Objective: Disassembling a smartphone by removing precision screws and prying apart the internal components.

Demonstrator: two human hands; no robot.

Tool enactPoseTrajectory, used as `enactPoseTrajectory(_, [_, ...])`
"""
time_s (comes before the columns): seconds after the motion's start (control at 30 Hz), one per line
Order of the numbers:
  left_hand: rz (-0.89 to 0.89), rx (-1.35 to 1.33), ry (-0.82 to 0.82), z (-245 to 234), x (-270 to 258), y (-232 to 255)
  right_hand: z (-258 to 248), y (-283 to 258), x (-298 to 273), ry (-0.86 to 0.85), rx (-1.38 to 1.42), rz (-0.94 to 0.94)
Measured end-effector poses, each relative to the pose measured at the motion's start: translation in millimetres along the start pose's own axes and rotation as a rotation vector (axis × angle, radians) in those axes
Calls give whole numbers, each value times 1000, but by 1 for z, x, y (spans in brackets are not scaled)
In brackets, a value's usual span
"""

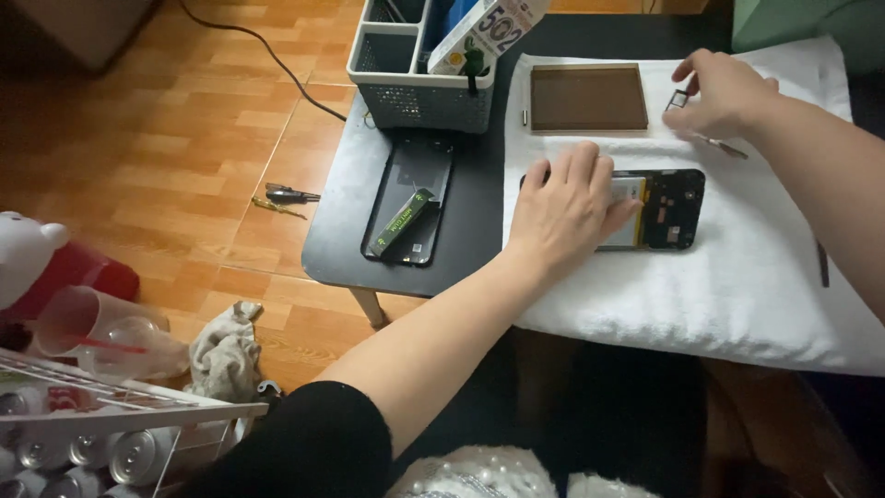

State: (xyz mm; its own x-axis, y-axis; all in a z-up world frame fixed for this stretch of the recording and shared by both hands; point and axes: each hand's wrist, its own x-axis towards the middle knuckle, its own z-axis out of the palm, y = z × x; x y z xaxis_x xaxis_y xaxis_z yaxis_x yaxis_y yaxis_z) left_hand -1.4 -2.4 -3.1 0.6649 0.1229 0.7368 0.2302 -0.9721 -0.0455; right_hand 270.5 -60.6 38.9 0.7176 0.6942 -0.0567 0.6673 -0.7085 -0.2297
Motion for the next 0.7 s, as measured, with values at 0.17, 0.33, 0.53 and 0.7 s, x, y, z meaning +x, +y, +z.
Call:
enactPoseTrajectory(0.17, [15,13,10,-7,0,1,18,24,17,73,49,-77])
enactPoseTrajectory(0.33, [14,-3,3,-4,-1,3,-22,-16,-55,131,463,-78])
enactPoseTrajectory(0.53, [11,-19,-35,-16,1,6,-43,-20,-94,-82,586,-288])
enactPoseTrajectory(0.7, [-73,-201,-241,3,10,-5,-42,-15,-108,9,517,-212])
